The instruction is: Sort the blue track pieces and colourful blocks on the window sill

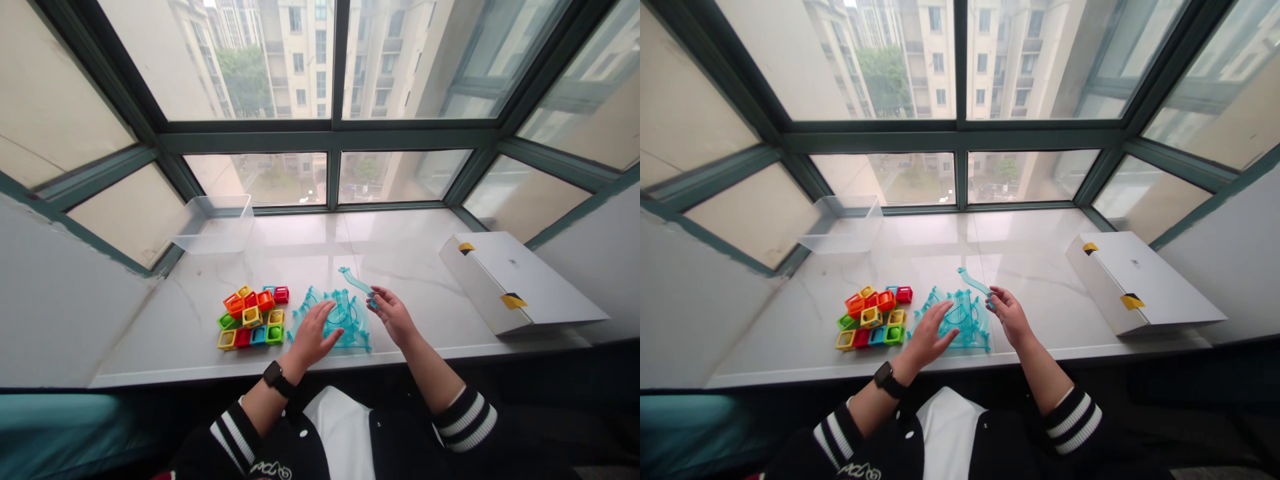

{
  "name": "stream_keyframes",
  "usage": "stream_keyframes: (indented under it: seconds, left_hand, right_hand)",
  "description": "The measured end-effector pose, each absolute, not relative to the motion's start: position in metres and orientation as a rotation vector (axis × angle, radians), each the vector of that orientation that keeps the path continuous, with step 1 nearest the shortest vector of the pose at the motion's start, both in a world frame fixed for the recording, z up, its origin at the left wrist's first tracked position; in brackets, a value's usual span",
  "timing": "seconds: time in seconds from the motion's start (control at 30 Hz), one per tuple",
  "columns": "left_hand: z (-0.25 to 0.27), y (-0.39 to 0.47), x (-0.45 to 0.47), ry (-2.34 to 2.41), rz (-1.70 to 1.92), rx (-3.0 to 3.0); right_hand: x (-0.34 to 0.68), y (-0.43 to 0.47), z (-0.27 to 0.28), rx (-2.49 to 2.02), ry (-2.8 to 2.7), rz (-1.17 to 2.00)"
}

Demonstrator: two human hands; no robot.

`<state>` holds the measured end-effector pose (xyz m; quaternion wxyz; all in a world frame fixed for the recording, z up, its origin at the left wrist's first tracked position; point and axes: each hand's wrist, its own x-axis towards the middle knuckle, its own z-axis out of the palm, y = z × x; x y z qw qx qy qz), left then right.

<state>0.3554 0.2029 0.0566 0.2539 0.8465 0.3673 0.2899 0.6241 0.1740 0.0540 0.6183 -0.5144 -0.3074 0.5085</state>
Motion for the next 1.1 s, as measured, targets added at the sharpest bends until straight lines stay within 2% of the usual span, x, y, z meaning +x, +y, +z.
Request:
stream_keyframes:
  seconds: [0.13, 0.47, 0.73, 0.93, 1.1]
  left_hand:
    - [0.075, 0.209, 0.352, 0.968, 1.009, 1.748]
    - [0.09, 0.211, 0.362, 0.906, 0.97, 1.131]
    - [0.094, 0.212, 0.355, 0.815, 0.998, 1.008]
    - [0.088, 0.212, 0.356, 0.827, 0.993, 1.038]
    - [0.083, 0.212, 0.333, 0.979, 1.054, 1.17]
  right_hand:
    - [0.622, 0.137, 0.063, -1.177, -0.641, 1.253]
    - [0.595, 0.121, 0.068, -1.213, -0.984, 1.202]
    - [0.607, 0.124, 0.068, -1.316, -1.14, 1.127]
    - [0.615, 0.12, 0.075, -1.368, -1.302, 0.852]
    - [0.649, 0.122, 0.06, -1.497, -1.161, 0.661]
